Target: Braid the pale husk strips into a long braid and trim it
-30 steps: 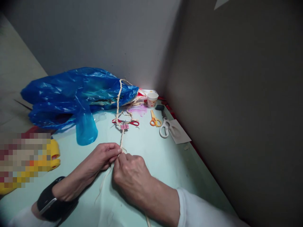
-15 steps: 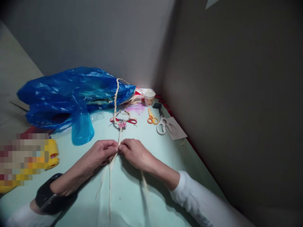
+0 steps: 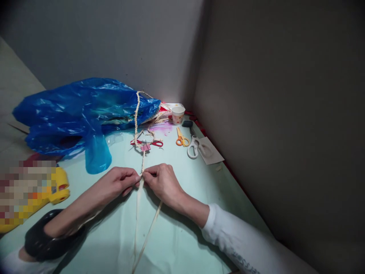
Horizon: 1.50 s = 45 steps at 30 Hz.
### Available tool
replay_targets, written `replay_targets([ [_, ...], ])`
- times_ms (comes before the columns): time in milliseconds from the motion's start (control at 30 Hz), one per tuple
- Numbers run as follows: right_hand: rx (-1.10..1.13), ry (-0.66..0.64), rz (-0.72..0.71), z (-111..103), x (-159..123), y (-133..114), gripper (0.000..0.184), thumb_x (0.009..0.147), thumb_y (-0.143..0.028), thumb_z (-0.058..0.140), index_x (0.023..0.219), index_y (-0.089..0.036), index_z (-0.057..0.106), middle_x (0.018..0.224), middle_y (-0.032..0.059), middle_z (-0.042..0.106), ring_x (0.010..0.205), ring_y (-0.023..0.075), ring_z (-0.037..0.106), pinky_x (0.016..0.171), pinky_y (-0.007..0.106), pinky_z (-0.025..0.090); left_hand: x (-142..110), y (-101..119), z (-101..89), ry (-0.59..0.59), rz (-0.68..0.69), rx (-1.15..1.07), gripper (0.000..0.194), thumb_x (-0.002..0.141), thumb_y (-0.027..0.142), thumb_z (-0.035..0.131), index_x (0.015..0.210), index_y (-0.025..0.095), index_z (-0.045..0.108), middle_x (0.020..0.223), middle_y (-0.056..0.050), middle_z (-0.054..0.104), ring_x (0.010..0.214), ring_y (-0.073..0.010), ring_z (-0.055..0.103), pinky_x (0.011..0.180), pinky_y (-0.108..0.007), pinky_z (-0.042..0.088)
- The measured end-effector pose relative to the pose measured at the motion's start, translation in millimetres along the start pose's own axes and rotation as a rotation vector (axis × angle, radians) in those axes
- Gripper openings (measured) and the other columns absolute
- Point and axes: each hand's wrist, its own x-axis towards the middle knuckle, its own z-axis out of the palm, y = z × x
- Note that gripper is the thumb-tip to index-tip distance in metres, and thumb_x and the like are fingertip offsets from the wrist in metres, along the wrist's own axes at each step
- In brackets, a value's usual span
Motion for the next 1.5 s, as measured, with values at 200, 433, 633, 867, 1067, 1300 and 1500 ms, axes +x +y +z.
replay_targets([
  [200,0.252,-0.05,0.06,-0.8,0.5,4.0,0.027,0.082,-0.025,0.05,0.065,-0.013,0.066,0.061,-0.0003,0.055,0.061,0.0107,0.042,0.058,0.022,0.03,-7.0,4.3,12.7,0.052,0.035,0.064,0.028,0.085,0.032,0.044,0.061,0.021,0.05,0.051,0.001,0.051,0.051,-0.0151,0.043,0.052,-0.026,0.025],
  [433,0.55,-0.061,0.165,-1.6,-1.0,-1.3,0.027,0.08,-0.031,0.058,0.06,-0.013,0.061,0.052,-0.0046,0.037,0.053,0.0079,0.025,0.052,0.024,0.022,-21.0,15.6,40.5,0.235,0.021,0.463,0.02,0.085,0.025,0.045,0.085,0.018,0.064,0.056,-0.007,0.057,0.047,-0.0197,0.046,0.056,-0.031,0.017],
  [633,0.708,-0.078,0.22,-0.4,-0.6,-2.4,0.021,0.075,-0.028,0.062,0.062,-0.012,0.063,0.058,-0.001,0.053,0.05,0.0071,0.033,0.051,0.023,0.023,-18.5,14.6,26.2,0.181,0.062,0.372,0.032,0.086,0.038,0.047,0.065,0.02,0.062,0.066,-0.009,0.064,0.061,-0.0217,0.054,0.058,-0.031,0.025],
  [867,0.64,-0.103,0.22,-0.4,-2.8,-1.9,0.025,0.08,-0.033,0.058,0.064,-0.014,0.058,0.047,-0.0064,0.037,0.046,0.0068,0.022,0.047,0.024,0.014,8.2,-3.9,6.4,-0.031,-0.111,-0.459,0.019,0.085,0.035,0.048,0.085,0.017,0.056,0.047,0.007,0.04,0.039,-0.0083,0.03,0.039,-0.021,0.02],
  [1067,0.649,-0.161,0.12,-3.7,-0.9,-3.4,0.026,0.083,-0.031,0.055,0.064,-0.013,0.058,0.061,-0.0003,0.055,0.056,0.0089,0.041,0.057,0.022,0.03,8.3,-3.1,14.1,-0.135,-0.113,-0.748,0.015,0.082,0.029,0.056,0.077,0.016,0.05,0.056,0.007,0.041,0.041,-0.0028,0.023,0.036,-0.017,0.016],
  [1300,-0.191,-0.094,-0.07,-11.1,-5.8,-9.7,0.03,0.092,-0.023,0.043,0.073,-0.014,0.065,0.071,0.003,0.065,0.063,0.0111,0.049,0.061,0.023,0.031,6.6,-3.9,17.7,-0.016,-0.152,-0.636,0.016,0.081,0.033,0.054,0.08,0.018,0.049,0.055,0.01,0.034,0.041,-0.004,0.018,0.038,-0.02,0.011],
  [1500,-0.797,0.004,-0.175,-4.8,-15.8,-15.4,0.02,0.089,-0.017,0.045,0.081,-0.016,0.064,0.079,0.0053,0.066,0.062,0.0126,0.051,0.054,0.029,0.02,8.4,-7.1,19.3,0.179,-0.013,-0.135,0.021,0.08,0.032,0.051,0.065,0.018,0.05,0.053,0.006,0.037,0.052,-0.0094,0.033,0.049,-0.024,0.024],
])
